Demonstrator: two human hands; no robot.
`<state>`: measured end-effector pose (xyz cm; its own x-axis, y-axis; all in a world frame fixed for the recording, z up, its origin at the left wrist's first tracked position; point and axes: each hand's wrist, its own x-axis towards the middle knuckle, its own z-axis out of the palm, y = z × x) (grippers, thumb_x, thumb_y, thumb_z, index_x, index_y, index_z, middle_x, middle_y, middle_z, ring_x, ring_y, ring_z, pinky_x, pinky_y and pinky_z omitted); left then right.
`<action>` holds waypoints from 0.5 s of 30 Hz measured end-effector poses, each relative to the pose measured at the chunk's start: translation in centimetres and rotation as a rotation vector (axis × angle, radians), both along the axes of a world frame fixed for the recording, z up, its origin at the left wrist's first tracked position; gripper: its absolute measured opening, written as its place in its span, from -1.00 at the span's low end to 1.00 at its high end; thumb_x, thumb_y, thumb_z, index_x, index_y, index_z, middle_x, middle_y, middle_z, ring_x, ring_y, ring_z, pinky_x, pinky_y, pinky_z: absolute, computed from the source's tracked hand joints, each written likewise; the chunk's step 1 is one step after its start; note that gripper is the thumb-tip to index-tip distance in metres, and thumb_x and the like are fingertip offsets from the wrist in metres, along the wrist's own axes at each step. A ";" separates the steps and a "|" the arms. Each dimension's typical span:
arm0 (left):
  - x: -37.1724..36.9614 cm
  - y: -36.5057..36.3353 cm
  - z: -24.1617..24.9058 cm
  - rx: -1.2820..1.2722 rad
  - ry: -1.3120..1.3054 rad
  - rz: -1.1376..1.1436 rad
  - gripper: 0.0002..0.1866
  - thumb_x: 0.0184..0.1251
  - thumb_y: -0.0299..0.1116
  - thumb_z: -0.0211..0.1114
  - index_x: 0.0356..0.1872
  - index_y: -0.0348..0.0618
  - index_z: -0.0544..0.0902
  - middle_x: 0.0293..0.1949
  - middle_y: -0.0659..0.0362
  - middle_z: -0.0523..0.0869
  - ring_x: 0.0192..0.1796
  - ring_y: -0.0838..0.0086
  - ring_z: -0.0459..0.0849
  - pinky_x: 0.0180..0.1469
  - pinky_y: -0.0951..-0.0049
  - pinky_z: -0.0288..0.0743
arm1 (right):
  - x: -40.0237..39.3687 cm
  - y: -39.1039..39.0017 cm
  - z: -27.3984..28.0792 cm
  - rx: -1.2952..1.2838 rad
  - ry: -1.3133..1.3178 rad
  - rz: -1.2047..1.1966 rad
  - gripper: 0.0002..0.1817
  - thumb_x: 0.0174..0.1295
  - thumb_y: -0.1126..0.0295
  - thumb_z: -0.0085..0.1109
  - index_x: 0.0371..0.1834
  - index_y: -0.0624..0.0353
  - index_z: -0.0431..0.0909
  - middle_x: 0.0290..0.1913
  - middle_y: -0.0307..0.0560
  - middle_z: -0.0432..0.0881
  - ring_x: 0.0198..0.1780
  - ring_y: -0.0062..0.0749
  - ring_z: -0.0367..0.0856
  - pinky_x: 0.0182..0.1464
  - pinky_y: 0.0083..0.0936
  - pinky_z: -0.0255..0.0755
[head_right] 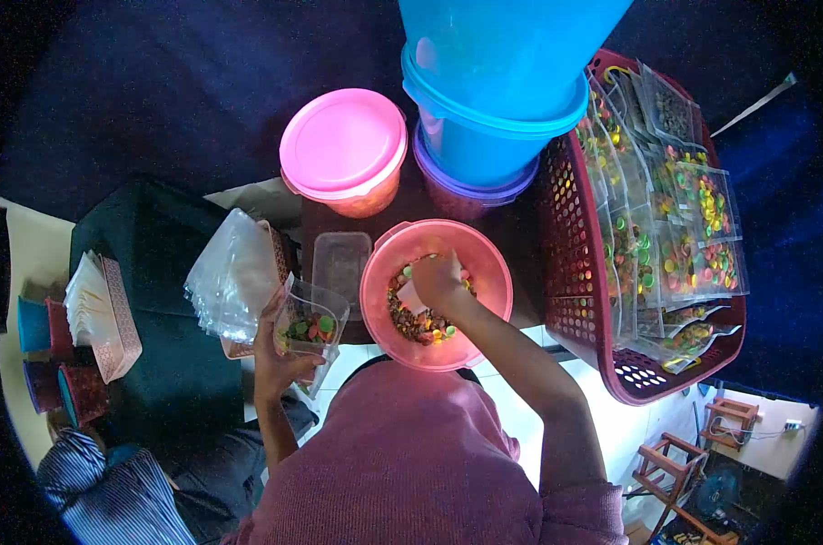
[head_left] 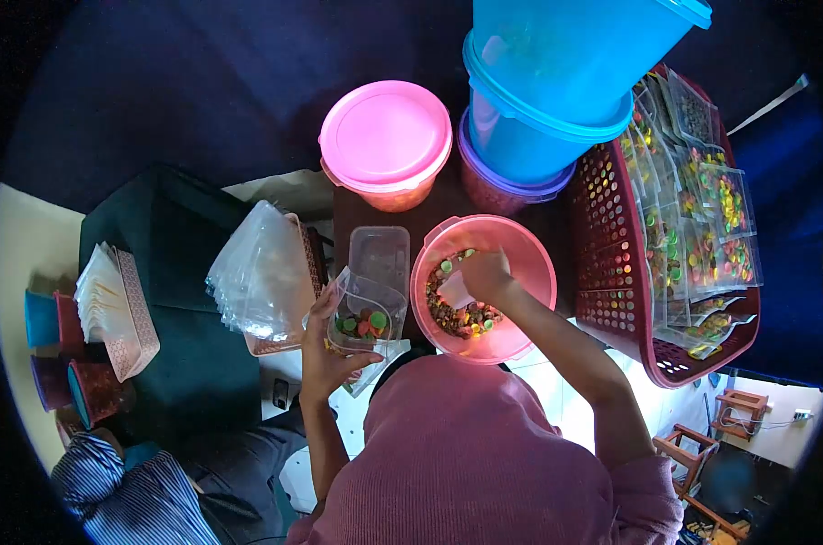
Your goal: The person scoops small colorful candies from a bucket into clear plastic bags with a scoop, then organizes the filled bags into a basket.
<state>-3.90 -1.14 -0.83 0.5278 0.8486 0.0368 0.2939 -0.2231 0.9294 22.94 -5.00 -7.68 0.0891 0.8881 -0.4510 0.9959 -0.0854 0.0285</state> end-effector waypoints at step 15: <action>0.6 -0.1 0.4 0.107 0.075 -0.013 0.00 -0.65 -0.22 0.56 0.07 -0.18 0.28 0.17 -0.01 0.26 0.24 0.20 0.19 0.22 0.23 0.13 | -1.4 -0.6 -3.0 0.122 0.183 0.034 -0.82 -0.08 0.33 0.10 -0.41 0.11 0.58 -0.36 -0.05 0.60 -0.31 -0.30 0.61 -0.32 -0.34 0.48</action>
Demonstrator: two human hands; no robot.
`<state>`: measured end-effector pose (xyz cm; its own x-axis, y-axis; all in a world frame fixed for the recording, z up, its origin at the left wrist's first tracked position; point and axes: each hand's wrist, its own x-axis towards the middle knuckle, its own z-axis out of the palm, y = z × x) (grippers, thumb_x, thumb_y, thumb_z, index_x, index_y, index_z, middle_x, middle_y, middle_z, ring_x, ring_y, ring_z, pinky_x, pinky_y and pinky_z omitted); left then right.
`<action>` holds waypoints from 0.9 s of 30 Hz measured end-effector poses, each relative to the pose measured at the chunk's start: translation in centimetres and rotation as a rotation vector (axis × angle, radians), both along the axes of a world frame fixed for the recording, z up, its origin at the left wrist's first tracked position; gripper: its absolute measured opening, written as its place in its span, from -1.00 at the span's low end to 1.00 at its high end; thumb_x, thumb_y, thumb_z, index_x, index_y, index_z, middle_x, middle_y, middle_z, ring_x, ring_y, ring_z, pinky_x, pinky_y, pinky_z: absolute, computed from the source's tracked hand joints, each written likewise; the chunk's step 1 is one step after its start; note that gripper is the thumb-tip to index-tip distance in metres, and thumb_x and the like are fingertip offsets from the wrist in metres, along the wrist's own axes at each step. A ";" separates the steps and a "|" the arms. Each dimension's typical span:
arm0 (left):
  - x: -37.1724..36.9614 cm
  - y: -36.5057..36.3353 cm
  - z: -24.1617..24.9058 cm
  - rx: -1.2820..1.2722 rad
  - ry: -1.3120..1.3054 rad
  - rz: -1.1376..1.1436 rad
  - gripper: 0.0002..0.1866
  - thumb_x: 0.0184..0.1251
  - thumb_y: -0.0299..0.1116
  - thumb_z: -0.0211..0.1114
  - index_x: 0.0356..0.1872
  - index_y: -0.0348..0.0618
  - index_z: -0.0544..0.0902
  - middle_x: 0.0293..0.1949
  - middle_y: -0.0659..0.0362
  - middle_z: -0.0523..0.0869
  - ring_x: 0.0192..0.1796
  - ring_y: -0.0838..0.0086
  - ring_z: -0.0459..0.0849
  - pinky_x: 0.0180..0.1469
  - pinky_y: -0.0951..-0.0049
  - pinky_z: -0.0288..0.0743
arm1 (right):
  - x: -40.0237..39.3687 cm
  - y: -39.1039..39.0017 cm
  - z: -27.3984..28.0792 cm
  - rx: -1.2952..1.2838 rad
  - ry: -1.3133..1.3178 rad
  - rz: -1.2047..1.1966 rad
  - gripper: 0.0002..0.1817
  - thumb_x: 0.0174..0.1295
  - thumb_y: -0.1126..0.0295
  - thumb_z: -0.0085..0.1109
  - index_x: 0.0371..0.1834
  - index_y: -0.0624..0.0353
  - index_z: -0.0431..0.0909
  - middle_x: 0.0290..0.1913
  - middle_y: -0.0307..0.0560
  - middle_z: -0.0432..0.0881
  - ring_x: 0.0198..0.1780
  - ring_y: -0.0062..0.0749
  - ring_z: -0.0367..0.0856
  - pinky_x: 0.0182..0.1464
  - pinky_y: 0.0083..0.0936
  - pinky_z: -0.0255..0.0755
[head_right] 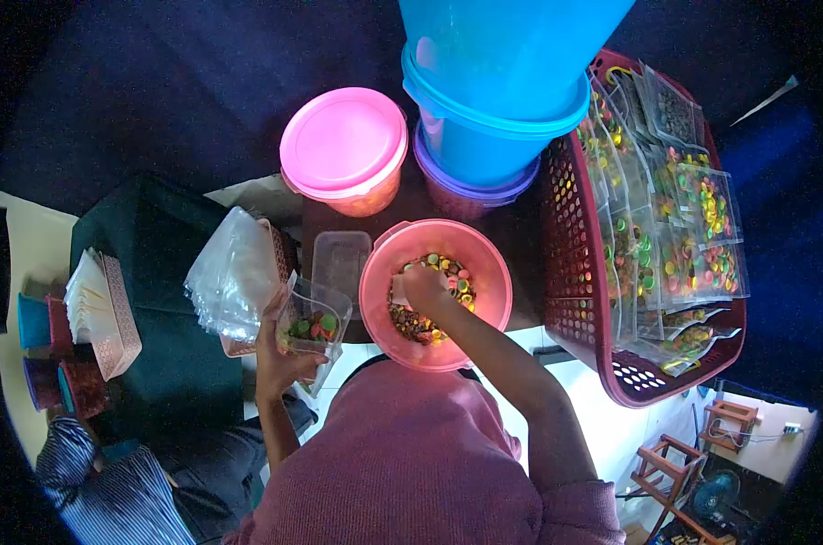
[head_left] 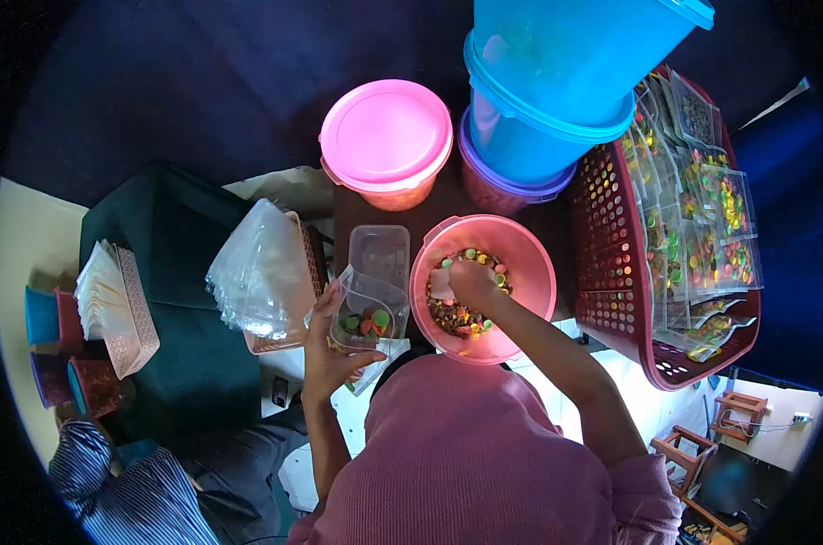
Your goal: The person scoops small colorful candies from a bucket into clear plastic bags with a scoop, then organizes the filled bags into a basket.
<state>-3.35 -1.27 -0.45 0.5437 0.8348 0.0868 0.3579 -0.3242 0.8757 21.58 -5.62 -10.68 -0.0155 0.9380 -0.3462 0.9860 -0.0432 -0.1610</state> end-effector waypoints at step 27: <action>-0.3 0.4 -0.1 -0.018 -0.007 -0.004 -0.03 -0.63 -0.27 0.57 0.06 -0.21 0.29 0.18 -0.03 0.25 0.26 0.17 0.17 0.22 0.22 0.12 | 2.3 -2.6 -0.5 -0.032 -0.347 -0.183 -0.37 -0.04 0.32 0.03 0.21 -0.13 0.13 0.06 -0.03 0.31 0.03 -0.20 0.30 -0.06 -0.19 0.20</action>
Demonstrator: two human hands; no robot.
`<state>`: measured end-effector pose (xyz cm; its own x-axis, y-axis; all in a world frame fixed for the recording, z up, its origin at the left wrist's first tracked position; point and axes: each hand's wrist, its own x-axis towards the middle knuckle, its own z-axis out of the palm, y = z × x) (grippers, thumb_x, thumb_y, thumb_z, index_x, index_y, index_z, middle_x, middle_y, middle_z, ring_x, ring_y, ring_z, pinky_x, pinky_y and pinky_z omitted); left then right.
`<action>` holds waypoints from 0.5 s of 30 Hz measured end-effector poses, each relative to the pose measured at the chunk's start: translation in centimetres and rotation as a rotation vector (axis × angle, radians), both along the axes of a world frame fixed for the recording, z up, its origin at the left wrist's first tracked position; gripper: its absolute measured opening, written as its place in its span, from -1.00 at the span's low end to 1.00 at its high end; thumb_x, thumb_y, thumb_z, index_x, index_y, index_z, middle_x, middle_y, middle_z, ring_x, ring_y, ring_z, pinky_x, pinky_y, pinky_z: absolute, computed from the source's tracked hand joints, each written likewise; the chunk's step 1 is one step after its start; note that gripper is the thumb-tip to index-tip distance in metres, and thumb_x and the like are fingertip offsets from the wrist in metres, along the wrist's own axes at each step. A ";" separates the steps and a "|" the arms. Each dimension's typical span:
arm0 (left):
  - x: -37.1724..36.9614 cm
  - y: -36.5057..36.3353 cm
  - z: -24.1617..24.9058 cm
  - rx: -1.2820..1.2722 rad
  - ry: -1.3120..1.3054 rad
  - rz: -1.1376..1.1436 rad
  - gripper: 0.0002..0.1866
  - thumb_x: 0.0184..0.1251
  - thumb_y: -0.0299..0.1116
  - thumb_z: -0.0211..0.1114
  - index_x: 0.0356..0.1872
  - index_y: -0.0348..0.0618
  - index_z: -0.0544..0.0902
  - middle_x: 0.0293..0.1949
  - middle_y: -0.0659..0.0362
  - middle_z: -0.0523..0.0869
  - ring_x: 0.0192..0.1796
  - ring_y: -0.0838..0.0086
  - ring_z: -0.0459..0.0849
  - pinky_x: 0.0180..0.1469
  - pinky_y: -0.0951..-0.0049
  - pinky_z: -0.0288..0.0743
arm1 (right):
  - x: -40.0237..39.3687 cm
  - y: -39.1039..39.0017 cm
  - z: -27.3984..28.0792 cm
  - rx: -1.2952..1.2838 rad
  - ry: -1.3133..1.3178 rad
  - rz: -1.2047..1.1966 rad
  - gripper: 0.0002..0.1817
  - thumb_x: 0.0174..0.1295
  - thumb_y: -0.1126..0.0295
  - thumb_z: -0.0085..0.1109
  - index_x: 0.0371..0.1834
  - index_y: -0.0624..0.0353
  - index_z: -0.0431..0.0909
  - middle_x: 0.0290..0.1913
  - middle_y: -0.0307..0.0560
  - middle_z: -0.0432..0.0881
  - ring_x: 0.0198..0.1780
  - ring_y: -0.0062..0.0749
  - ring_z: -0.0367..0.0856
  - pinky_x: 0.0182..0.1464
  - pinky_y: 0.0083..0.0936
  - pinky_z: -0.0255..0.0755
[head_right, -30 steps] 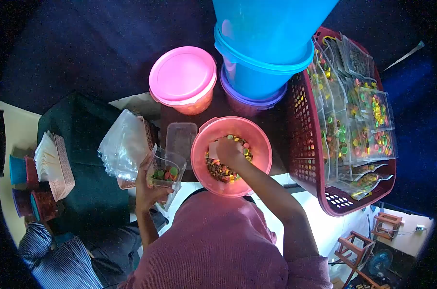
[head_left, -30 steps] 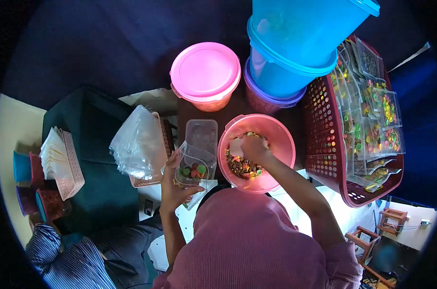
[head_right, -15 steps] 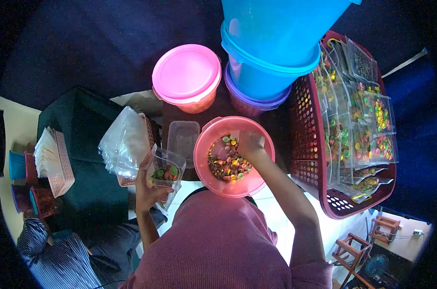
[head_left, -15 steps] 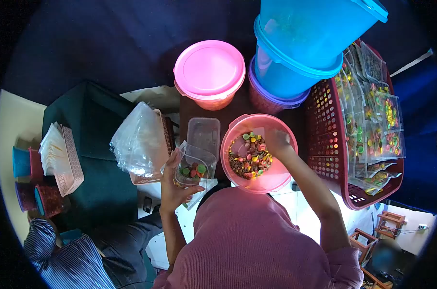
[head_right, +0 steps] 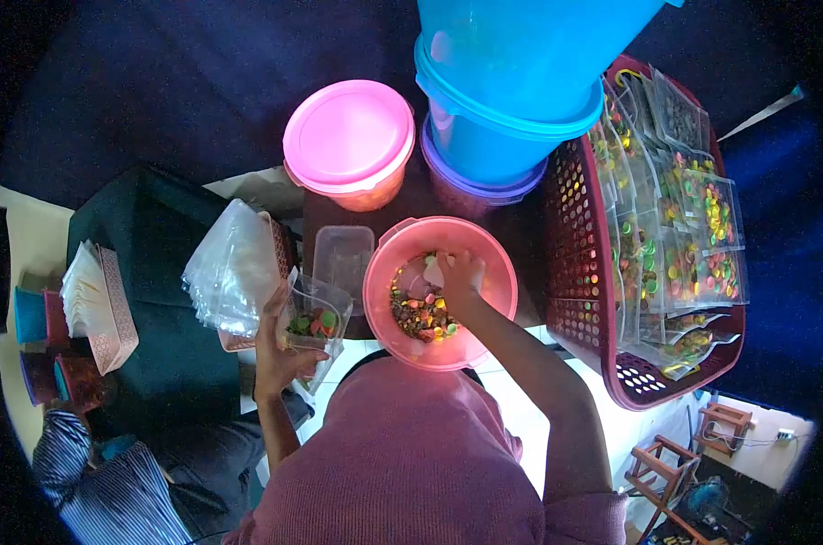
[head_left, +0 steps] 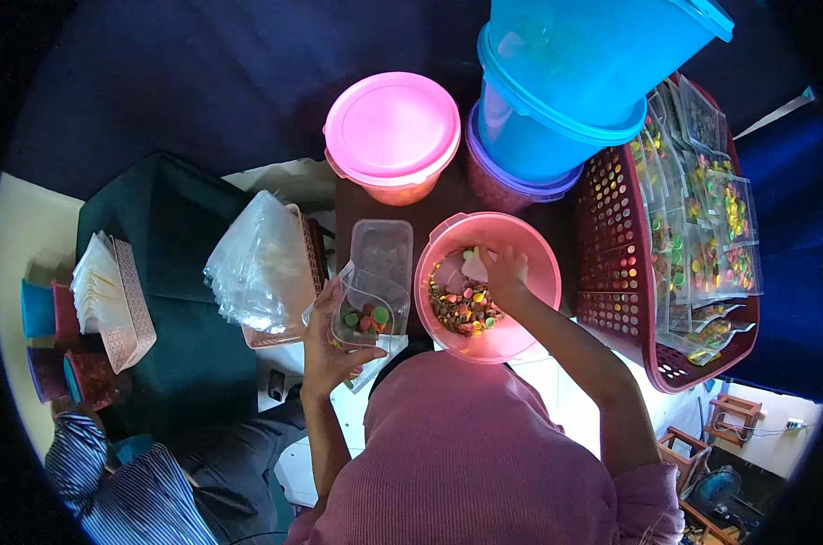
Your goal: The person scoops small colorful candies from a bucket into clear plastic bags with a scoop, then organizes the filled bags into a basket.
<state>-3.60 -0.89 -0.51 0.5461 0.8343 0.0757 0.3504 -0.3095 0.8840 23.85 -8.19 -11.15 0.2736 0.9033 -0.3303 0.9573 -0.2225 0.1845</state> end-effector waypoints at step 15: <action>-0.1 0.2 -0.7 -0.092 -0.067 0.001 0.03 -0.66 -0.25 0.57 0.10 -0.19 0.26 0.19 -0.02 0.23 0.26 0.19 0.16 0.22 0.23 0.13 | -0.1 0.9 1.3 -0.125 0.234 -0.282 -0.28 -0.03 0.11 0.07 0.20 0.08 0.03 0.08 0.16 0.29 0.08 0.00 0.30 -0.12 -0.01 0.27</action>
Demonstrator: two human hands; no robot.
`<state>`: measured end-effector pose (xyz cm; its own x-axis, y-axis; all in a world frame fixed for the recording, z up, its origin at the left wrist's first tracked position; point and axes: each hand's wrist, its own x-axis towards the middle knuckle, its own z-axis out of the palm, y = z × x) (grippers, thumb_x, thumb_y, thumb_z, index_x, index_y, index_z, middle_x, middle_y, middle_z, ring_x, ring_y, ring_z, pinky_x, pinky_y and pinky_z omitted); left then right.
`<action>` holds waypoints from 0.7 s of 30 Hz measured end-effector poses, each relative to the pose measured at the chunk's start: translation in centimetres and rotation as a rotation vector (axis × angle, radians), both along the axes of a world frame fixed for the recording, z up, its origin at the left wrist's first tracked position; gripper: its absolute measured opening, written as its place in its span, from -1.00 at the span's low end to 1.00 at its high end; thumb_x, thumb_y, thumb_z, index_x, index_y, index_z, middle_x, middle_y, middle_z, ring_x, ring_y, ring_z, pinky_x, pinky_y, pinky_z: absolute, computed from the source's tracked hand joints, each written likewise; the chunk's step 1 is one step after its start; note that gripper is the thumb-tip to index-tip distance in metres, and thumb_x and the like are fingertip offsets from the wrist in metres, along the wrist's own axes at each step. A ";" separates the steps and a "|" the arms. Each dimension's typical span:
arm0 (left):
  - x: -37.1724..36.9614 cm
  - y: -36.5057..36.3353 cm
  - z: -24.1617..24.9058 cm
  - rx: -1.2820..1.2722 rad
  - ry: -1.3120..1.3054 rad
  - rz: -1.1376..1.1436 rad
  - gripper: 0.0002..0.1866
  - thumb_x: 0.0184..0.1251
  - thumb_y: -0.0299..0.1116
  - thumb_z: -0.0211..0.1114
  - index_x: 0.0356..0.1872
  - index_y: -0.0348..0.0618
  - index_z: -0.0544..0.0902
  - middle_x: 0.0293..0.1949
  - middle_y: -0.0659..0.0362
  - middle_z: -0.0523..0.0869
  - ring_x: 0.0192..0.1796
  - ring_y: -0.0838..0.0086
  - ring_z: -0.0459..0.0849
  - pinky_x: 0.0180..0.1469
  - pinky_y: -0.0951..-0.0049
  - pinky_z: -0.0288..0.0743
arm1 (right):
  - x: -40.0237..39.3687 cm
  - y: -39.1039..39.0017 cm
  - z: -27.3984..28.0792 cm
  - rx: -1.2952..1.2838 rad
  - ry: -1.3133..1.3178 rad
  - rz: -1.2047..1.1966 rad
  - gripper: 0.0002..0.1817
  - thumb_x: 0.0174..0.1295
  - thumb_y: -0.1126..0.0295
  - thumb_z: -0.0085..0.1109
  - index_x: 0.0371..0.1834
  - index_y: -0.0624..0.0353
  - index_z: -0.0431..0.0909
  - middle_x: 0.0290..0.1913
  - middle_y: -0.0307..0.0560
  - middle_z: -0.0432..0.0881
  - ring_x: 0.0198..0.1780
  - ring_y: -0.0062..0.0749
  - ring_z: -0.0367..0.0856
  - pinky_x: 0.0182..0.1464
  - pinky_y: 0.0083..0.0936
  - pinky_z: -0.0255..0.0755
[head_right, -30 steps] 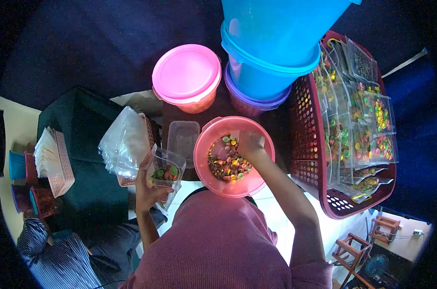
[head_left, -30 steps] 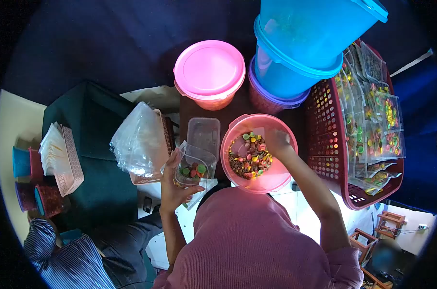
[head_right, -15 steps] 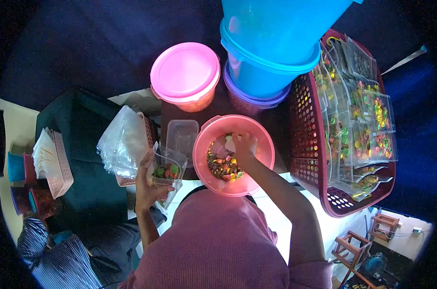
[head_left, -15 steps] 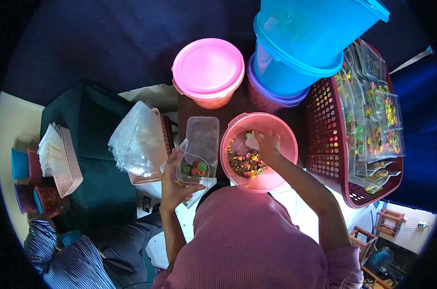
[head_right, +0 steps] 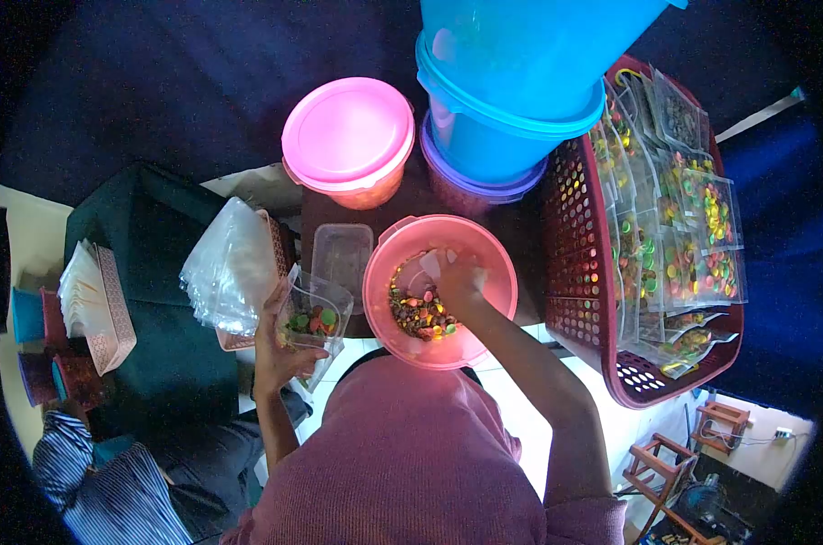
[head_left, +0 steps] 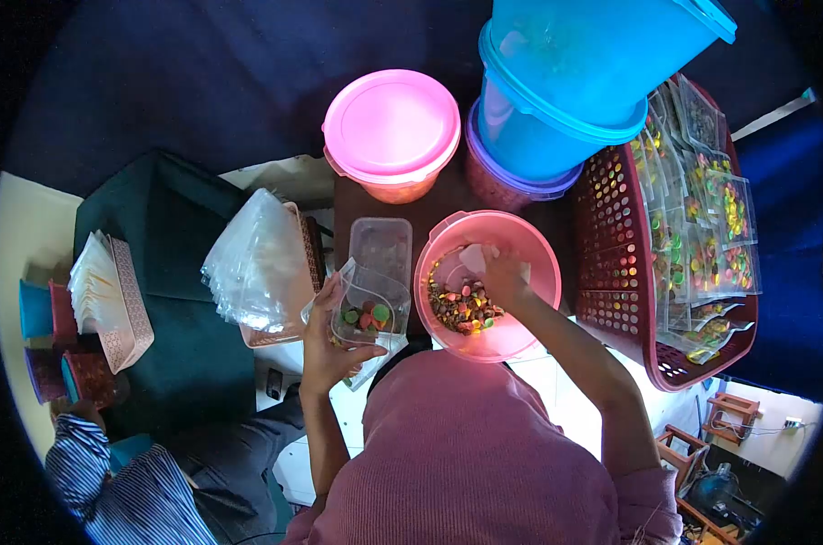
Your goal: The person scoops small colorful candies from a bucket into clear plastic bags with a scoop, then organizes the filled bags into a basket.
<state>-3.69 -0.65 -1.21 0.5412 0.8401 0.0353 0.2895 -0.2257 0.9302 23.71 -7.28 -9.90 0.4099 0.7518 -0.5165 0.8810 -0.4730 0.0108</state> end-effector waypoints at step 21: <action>1.2 0.3 1.5 0.157 0.004 -0.075 -0.04 -0.66 -0.30 0.57 0.04 -0.21 0.32 0.18 -0.03 0.26 0.24 0.19 0.19 0.22 0.24 0.15 | -2.8 0.2 1.7 0.596 0.152 0.501 -0.80 -0.13 0.40 0.08 -0.37 -0.02 0.57 -0.31 -0.08 0.55 -0.19 -0.26 0.53 -0.16 -0.30 0.38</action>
